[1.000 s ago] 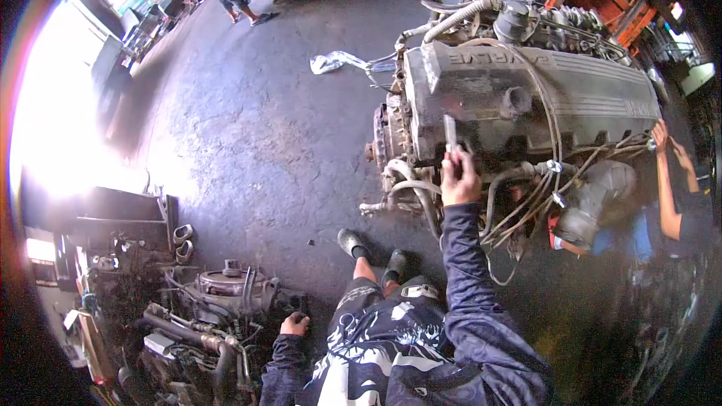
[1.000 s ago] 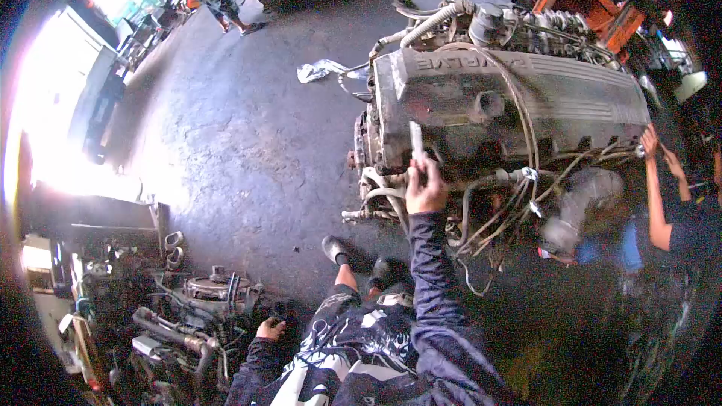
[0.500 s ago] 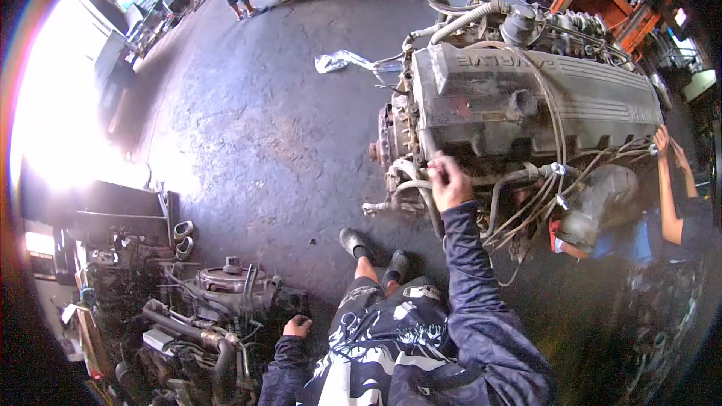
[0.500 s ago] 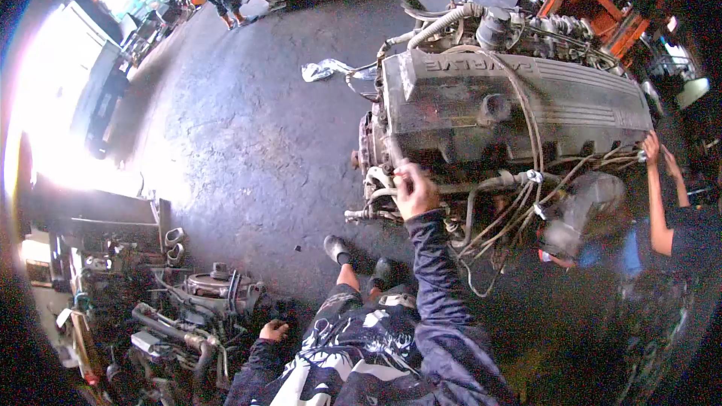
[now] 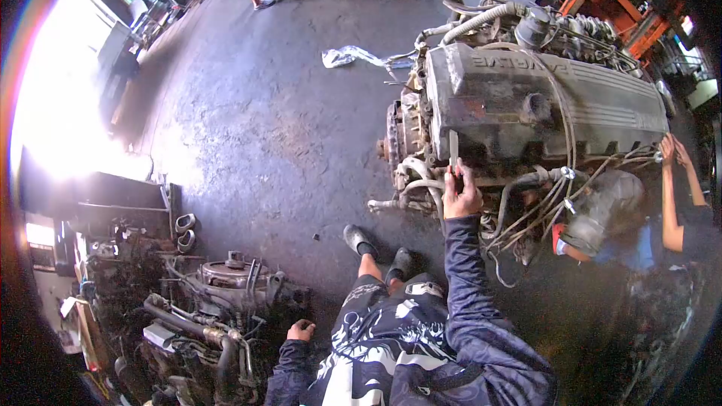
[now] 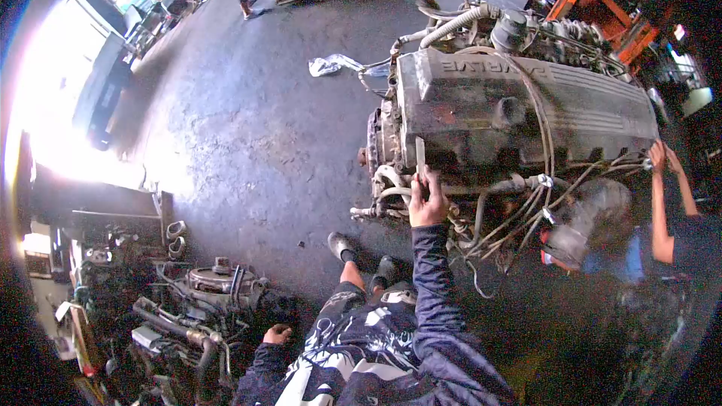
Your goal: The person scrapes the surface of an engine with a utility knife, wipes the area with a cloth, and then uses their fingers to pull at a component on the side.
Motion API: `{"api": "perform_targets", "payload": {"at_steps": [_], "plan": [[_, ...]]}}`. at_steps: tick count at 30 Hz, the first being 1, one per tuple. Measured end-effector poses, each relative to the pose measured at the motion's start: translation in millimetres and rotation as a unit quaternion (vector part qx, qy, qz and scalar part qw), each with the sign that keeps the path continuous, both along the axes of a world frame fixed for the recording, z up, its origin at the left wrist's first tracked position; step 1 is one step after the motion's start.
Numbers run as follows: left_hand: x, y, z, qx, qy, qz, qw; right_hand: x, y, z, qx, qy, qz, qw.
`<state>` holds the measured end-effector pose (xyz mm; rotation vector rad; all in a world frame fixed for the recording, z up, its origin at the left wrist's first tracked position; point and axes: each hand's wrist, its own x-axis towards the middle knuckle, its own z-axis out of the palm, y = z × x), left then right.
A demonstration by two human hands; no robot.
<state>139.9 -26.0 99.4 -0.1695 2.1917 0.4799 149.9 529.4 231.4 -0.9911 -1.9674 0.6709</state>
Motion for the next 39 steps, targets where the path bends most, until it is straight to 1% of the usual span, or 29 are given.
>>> {"api": "perform_targets", "payload": {"at_steps": [1,3,4,5,7,8,10,11,13,15,16,17,19,20,21,23,24,25,26,27,28,29,30,31,33,34,35,37,39], "plan": [[0.9,-1.2,0.4,-0.006,0.001,-0.012,1.000,1.4,3.0,-0.7,0.000,-0.001,-0.002,1.000],[1.4,-4.6,-1.7,-0.011,0.003,-0.023,1.000,2.5,11.6,-6.8,0.001,0.087,-0.036,0.996],[1.0,-6.8,-4.1,-0.011,0.023,-0.036,0.999,-0.2,11.4,-9.9,-0.010,0.092,-0.009,0.996],[-0.9,-8.8,-7.0,-0.011,0.044,-0.049,0.998,4.2,4.8,-12.2,-0.017,-0.033,-0.007,0.999],[-9.6,-9.0,-7.7,0.000,0.032,-0.042,0.999,1.4,7.0,-14.4,-0.025,0.039,0.016,0.999],[-13.6,-5.1,-6.2,0.012,0.021,-0.033,0.999,2.9,6.0,-12.0,-0.024,0.038,0.015,0.999],[-23.1,10.0,5.5,0.017,0.015,-0.008,1.000,3.3,3.3,-5.2,-0.023,-0.036,-0.017,0.999],[-27.3,17.0,11.7,0.020,0.010,0.017,1.000,-1.0,3.1,-4.5,0.016,0.033,0.046,0.998],[-32.9,20.8,11.7,0.026,0.016,0.012,0.999,-1.1,0.2,5.2,-0.063,0.072,0.030,0.995],[-37.8,28.6,15.5,0.029,0.059,0.004,0.998,-0.9,11.8,-14.9,0.007,0.077,-0.010,0.997],[-39.4,34.4,21.3,0.030,0.060,0.005,0.998,1.3,8.1,-15.8,-0.048,0.041,0.025,0.998],[-40.3,40.9,30.9,0.024,0.057,-0.016,0.998,1.2,8.3,-13.8,0.020,0.032,0.049,0.998],[-41.5,50.1,44.1,0.014,0.048,-0.060,0.997,3.3,5.8,-2.8,-0.046,0.043,-0.007,0.998],[-40.1,48.5,40.4,0.016,0.048,-0.060,0.997,0.3,17.8,-18.9,0.007,0.100,-0.024,0.995],[-36.2,42.7,33.2,0.026,0.038,-0.042,0.998,1.4,18.3,-23.4,0.008,0.100,-0.022,0.995],[-32.5,32.0,24.0,0.033,0.027,-0.029,0.999,0.2,8.2,-14.5,-0.009,0.026,0.058,0.998],[-29.4,25.9,19.3,0.005,0.041,-0.071,0.997,1.5,7.8,-15.4,-0.051,0.041,0.056,0.996],[-27.6,22.8,14.2,-0.021,0.057,-0.112,0.992,-1.4,9.1,-5.5,0.008,0.035,-0.014,0.999],[-24.6,19.2,7.9,-0.018,0.057,-0.109,0.992,-0.4,10.4,-7.5,-0.015,0.029,-0.014,0.999],[-20.9,13.9,2.9,0.014,0.040,-0.048,0.998,0.5,10.9,-10.2,-0.041,0.022,-0.012,0.999],[-20.0,11.1,3.4,0.045,0.023,0.011,0.999,-0.7,10.1,-8.6,-0.020,0.010,0.043,0.999],[-19.0,8.0,4.3,0.043,0.023,0.012,0.999,-0.4,8.3,-7.1,-0.001,-0.002,0.097,0.995],[-18.3,5.9,4.6,0.027,0.020,0.000,0.999,0.5,7.7,-10.4,-0.025,-0.021,0.075,0.997],[-18.5,6.6,4.9,0.013,0.018,-0.011,1.000,-2.1,8.5,-10.7,-0.012,0.055,0.036,0.998],[-16.8,8.9,3.8,0.023,0.021,0.009,0.999,-6.1,16.4,-28.3,-0.012,0.097,-0.040,0.994],[-14.3,5.2,4.9,0.027,0.021,0.022,0.999,-4.2,6.2,-8.3,-0.014,0.023,-0.007,1.000],[-12.8,2.9,5.2,0.025,0.019,0.023,0.999,-4.5,6.7,-13.5,-0.021,0.036,0.052,0.998],[-8.9,3.7,1.4,0.045,0.005,0.018,0.999,-3.0,4.9,-6.3,-0.064,0.030,0.018,0.997],[-2.9,4.9,-2.8,0.057,0.004,0.040,0.998,-8.7,19.1,-30.8,-0.018,0.150,-0.022,0.988]]}}
